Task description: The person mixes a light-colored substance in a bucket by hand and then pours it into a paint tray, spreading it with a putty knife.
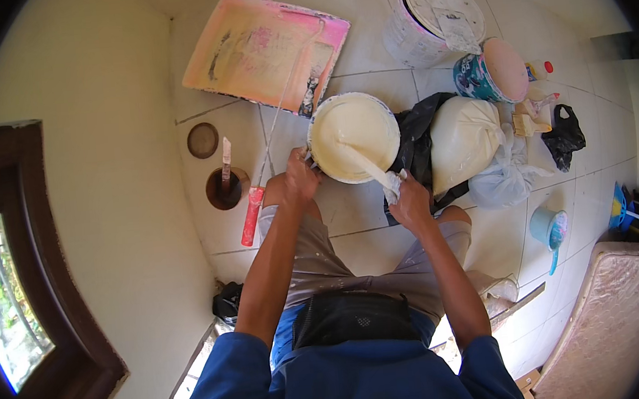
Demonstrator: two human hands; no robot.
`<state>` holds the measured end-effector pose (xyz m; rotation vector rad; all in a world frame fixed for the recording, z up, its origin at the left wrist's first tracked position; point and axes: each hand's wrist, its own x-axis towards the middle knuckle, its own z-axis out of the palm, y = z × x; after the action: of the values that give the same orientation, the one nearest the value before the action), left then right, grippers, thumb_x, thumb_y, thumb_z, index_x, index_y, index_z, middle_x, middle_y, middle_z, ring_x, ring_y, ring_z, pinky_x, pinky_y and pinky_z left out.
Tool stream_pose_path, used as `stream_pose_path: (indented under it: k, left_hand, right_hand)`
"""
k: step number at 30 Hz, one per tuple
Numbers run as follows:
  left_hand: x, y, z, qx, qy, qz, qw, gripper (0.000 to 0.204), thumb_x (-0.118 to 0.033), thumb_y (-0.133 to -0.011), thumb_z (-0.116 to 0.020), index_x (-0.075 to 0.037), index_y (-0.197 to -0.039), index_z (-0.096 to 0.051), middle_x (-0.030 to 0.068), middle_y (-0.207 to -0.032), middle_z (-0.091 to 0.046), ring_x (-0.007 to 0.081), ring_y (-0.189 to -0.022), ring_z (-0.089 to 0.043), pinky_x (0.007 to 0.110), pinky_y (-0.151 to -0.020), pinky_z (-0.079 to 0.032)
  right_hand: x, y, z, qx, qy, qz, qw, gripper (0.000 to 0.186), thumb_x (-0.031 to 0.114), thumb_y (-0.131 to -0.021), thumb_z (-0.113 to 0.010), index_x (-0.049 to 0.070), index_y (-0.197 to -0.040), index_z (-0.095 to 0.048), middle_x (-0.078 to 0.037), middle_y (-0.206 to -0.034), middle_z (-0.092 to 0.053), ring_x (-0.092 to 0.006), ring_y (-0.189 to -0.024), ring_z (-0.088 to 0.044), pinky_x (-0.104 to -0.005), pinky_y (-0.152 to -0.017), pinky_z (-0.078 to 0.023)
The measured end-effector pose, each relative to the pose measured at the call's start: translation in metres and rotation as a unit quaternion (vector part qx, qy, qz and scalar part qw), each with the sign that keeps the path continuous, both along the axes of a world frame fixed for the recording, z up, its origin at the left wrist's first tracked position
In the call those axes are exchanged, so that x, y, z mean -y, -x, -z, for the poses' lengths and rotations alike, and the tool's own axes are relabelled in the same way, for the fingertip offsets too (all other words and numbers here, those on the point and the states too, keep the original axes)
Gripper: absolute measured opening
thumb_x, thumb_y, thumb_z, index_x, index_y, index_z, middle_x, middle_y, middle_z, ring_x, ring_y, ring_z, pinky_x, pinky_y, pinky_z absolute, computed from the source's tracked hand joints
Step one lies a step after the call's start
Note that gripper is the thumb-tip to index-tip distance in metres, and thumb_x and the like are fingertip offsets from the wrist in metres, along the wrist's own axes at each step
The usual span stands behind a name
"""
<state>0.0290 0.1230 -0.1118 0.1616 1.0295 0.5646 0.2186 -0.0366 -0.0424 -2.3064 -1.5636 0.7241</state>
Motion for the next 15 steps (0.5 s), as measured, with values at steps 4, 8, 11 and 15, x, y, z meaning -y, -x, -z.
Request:
stream_pose_path:
  k: [4, 8, 11, 15]
  left_hand:
    - [-0.003, -0.002, -0.003, 0.035, 0.012, -0.048, 0.998, 0.031, -0.037, -0.082, -0.043, -0.012, -0.098, -0.053, 0.0089, -0.104, -0.051, 0.0255, -0.098, -0.047, 0.041, -0.088, -0.037]
    - [-0.001, -0.001, -0.001, 0.076, 0.048, -0.103, 0.991, 0.034, -0.035, -0.082, -0.043, -0.009, -0.100, -0.055, 0.0076, -0.104, -0.054, 0.0253, -0.099, -0.049, 0.040, -0.091, -0.038]
    - [0.001, -0.011, -0.008, 0.112, 0.053, -0.141, 0.982, 0.035, -0.036, -0.081, -0.044, -0.009, -0.102, -0.055, 0.0070, -0.103, -0.054, 0.0260, -0.102, -0.048, 0.041, -0.095, -0.037]
    - [0.003, -0.013, 0.003, 0.066, 0.104, -0.159, 0.980, 0.035, -0.034, -0.083, -0.044, -0.008, -0.103, -0.053, 0.0083, -0.102, -0.056, 0.0252, -0.104, -0.050, 0.042, -0.095, -0.038]
  right_hand:
    - [0.026, -0.012, -0.006, 0.048, 0.017, -0.008, 0.999, 0.034, 0.010, -0.068, -0.061, 0.004, -0.101, -0.059, -0.021, -0.103, -0.056, -0.0354, -0.083, -0.059, -0.0412, -0.071, -0.049]
    - [0.024, -0.020, -0.007, 0.052, -0.003, 0.037, 0.998, 0.029, 0.012, -0.072, -0.060, 0.004, -0.100, -0.059, -0.019, -0.096, -0.056, -0.0354, -0.082, -0.058, -0.0411, -0.070, -0.049]
    - [0.014, -0.015, -0.002, 0.024, -0.013, 0.044, 0.999, 0.028, 0.011, -0.072, -0.059, 0.002, -0.099, -0.058, -0.019, -0.094, -0.056, -0.0361, -0.082, -0.058, -0.0411, -0.070, -0.048]
    - [0.019, 0.000, 0.003, -0.009, -0.039, 0.014, 0.999, 0.029, 0.011, -0.071, -0.059, 0.003, -0.099, -0.058, -0.020, -0.093, -0.056, -0.0363, -0.082, -0.058, -0.0415, -0.070, -0.048]
